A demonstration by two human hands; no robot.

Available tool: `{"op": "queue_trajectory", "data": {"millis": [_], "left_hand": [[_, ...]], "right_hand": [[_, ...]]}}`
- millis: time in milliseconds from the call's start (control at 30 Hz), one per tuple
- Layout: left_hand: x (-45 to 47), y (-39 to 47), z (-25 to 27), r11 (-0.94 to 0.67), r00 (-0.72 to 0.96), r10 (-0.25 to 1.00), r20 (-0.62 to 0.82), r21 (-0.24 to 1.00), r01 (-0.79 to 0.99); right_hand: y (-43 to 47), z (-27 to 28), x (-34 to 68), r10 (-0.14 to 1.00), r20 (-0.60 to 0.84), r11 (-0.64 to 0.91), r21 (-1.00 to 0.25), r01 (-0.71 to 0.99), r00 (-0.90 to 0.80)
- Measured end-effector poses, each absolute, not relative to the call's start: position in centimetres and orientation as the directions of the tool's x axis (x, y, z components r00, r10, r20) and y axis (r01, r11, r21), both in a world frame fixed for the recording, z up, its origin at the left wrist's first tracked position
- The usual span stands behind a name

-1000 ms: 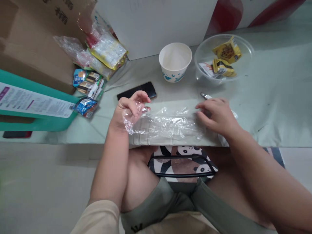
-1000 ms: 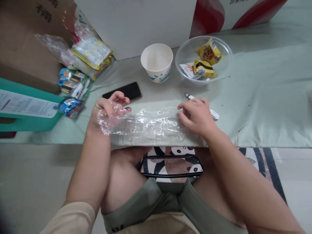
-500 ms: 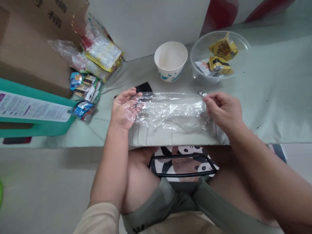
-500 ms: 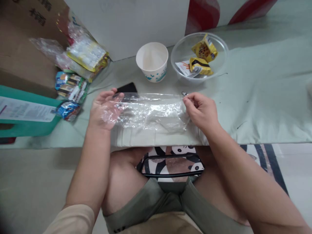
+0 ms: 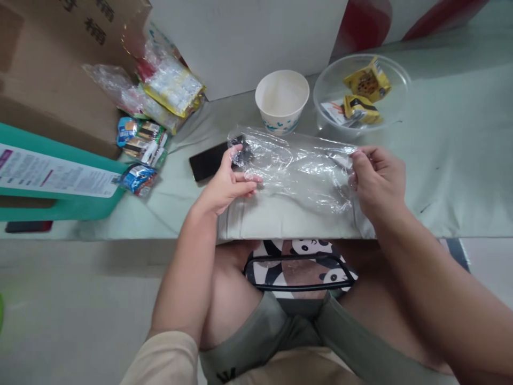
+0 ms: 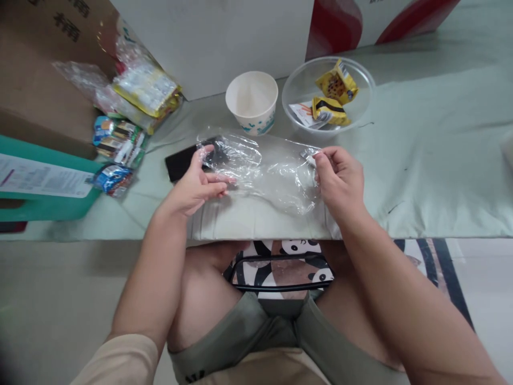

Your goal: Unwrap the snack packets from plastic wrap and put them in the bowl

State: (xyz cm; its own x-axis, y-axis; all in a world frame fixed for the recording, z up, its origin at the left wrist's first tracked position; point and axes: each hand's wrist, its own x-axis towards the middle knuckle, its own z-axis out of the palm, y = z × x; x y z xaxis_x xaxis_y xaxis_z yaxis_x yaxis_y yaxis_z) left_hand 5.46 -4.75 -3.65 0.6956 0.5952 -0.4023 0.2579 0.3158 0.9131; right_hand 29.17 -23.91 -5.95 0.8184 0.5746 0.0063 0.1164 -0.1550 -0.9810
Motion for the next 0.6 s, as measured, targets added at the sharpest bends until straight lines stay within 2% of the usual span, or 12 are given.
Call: {"op": "queue_trajectory", "data": {"millis": [133,300,467,600], "left_hand": [[5.7,-4.4,-3.4,0.287,0.597,0.694,-0.403,0.915,0.283],[5.8,-3.5,-3.1,0.32,0.448,0.792,-0.416,0.907,0.275],[5.9,-3.1,-2.9,0.465,0.507,0.7,-0.503,0.86,0.212],[6.5,-3.8,-2.9,0.43,0.499,0.69,-0.524,0.852,0.3]], "right_hand": [[-23.8,-5.9,29.4,0.573,0.011,-0.199,-0.968,0.152,0.82],[-23.9,-5.6,29.6,0.607,-0.017,-0.356,-0.9,0.253,0.794],[-24.1,-5.7,29.6,0.678,0.023,-0.398,-0.829,0.393,0.735],[-24.4,-5.8,29.7,0.718,0.034,-0.413,-0.782,0.466,0.695]]}}
